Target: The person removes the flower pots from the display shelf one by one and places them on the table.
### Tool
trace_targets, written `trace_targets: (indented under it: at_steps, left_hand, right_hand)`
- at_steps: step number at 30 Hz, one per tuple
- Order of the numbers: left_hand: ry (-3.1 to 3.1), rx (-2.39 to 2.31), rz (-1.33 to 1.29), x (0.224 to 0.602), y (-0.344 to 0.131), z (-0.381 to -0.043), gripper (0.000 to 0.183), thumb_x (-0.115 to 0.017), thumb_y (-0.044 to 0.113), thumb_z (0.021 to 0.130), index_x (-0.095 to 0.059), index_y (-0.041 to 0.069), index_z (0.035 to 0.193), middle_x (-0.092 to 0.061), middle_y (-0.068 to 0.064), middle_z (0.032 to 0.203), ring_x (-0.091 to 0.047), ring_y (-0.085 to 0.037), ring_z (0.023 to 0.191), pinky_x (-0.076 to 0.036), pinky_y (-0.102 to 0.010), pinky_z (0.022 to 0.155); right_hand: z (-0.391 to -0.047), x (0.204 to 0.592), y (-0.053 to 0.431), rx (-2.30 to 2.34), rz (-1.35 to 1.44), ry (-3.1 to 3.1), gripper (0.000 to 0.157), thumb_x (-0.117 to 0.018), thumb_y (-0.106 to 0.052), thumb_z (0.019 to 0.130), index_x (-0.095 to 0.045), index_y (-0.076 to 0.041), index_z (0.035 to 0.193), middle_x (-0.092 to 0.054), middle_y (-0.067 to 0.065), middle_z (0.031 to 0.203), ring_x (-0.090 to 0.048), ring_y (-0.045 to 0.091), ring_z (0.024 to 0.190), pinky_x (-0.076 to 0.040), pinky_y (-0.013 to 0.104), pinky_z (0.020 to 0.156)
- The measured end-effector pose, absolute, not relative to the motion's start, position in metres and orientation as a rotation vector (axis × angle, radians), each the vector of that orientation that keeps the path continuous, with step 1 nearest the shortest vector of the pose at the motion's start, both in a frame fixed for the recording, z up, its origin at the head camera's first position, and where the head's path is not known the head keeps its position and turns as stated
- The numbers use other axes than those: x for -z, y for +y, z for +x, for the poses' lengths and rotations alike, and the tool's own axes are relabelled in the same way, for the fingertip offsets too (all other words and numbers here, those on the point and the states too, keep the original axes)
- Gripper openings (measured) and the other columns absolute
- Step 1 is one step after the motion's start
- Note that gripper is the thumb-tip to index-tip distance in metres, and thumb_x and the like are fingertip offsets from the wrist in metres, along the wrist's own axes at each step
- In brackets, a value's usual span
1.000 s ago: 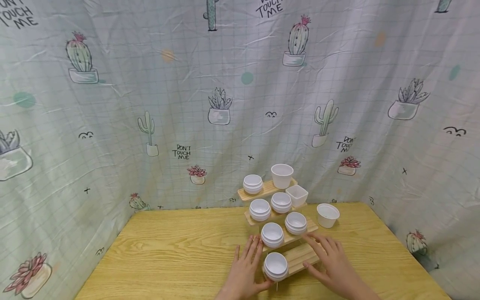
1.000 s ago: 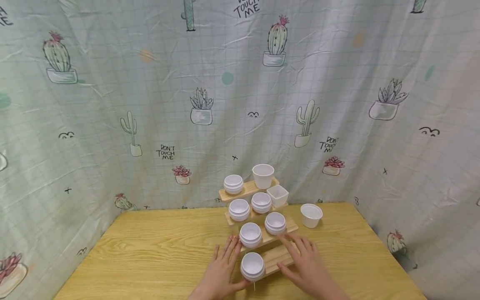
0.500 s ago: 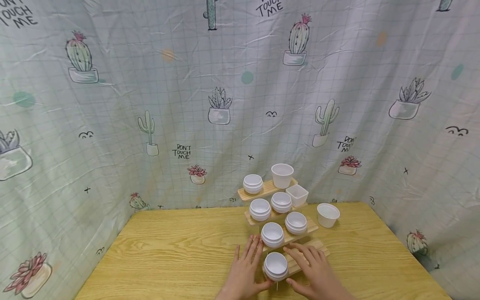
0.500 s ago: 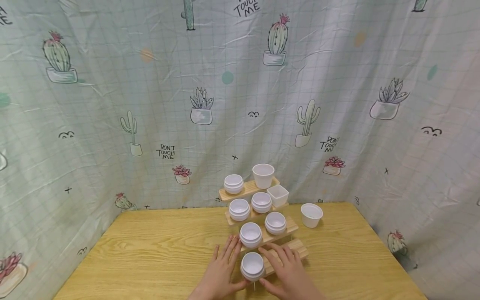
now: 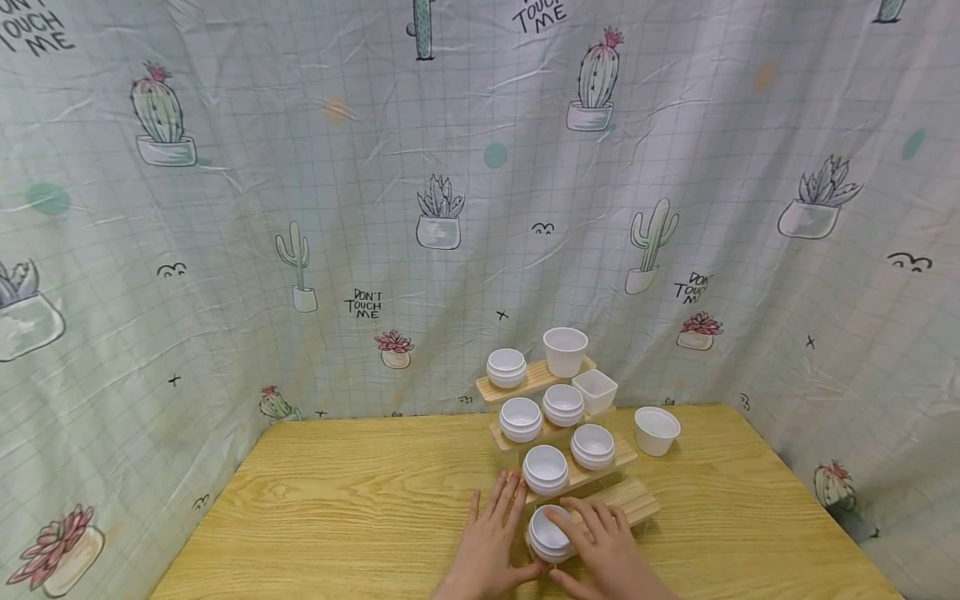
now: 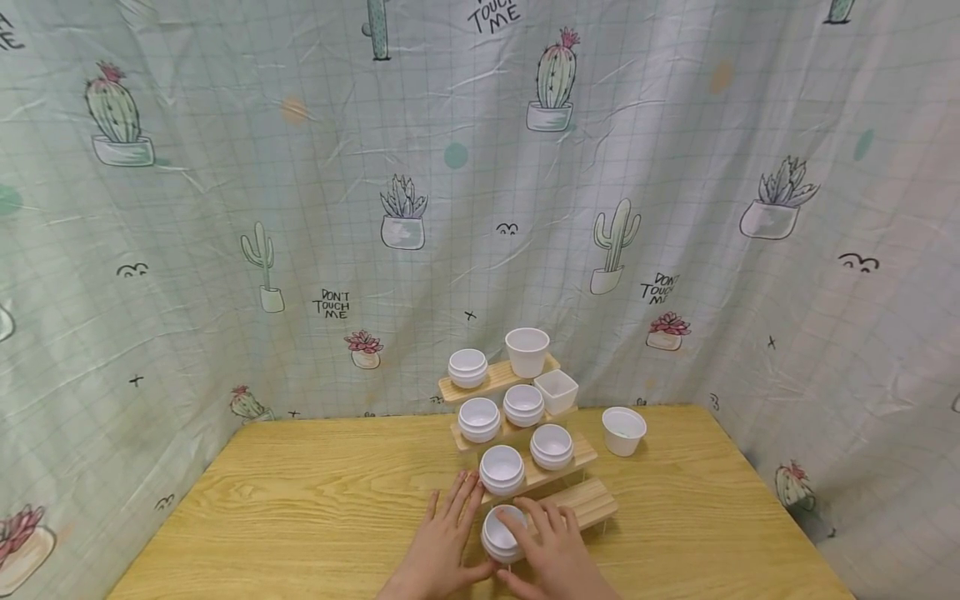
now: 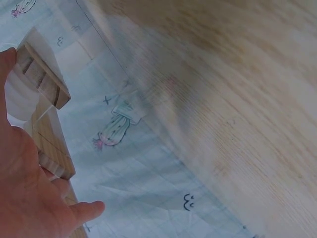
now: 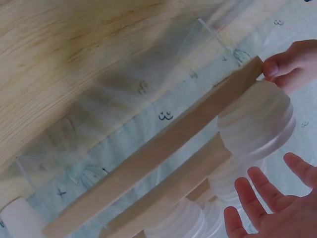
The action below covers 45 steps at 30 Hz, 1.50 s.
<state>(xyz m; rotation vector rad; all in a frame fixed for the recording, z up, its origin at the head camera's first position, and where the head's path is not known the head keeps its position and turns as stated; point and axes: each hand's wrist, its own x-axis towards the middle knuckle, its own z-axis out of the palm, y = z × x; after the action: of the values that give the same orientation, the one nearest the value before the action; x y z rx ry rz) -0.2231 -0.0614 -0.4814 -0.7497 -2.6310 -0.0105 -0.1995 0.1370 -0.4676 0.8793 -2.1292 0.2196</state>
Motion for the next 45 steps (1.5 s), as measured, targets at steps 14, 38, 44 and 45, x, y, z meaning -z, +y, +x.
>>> trace_targets:
  at_steps: [14, 38, 44, 45]
  left_hand:
    - [-2.556, -0.034, -0.753, 0.484, -0.061, -0.225, 0.099, -0.051, 0.073, 0.067, -0.027, 0.011, 0.14, -0.028, -0.007, 0.146, -0.028, -0.023, 0.134, -0.037, -0.05, 0.096]
    - [-2.577, -0.029, -0.767, 0.484, -0.062, -0.224, 0.098, -0.049, 0.073, 0.068, -0.027, 0.011, 0.14, -0.027, -0.007, 0.146, -0.027, -0.023, 0.134, -0.037, -0.05, 0.096]
    - [-2.575, -0.028, -0.762, 0.484, -0.061, -0.224, 0.097, -0.05, 0.072, 0.068, -0.027, 0.011, 0.14, -0.027, -0.007, 0.146, -0.027, -0.023, 0.135, -0.037, -0.051, 0.095]
    - [-2.574, -0.028, -0.762, 0.484, -0.061, -0.224, 0.097, -0.05, 0.072, 0.068, -0.027, 0.011, 0.14, -0.028, -0.007, 0.146, -0.027, -0.023, 0.135, -0.037, -0.051, 0.095]
  right_hand:
    - [-0.206, 0.478, 0.13, -0.167, 0.856, -2.096, 0.054, -0.042, -0.062, 0.082, -0.055, -0.023, 0.116, -0.053, 0.006, 0.105, -0.047, 0.016, 0.089, -0.035, 0.034, 0.069]
    - [-0.214, 0.488, 0.123, -0.142, 0.815, -2.155, 0.049, -0.045, -0.059, 0.082, -0.055, -0.026, 0.117, -0.05, 0.005, 0.104, -0.046, 0.018, 0.089, -0.037, 0.036, 0.068]
    - [-0.214, 0.488, 0.123, -0.145, 0.801, -2.188, 0.054, -0.06, -0.056, 0.073, -0.054, -0.027, 0.118, -0.051, 0.004, 0.104, -0.046, 0.017, 0.089, -0.038, 0.035, 0.068]
    - [-0.214, 0.488, 0.123, -0.145, 0.799, -2.195, 0.055, -0.062, -0.055, 0.071, -0.054, -0.028, 0.118, -0.051, 0.003, 0.104, -0.046, 0.017, 0.089, -0.038, 0.035, 0.068]
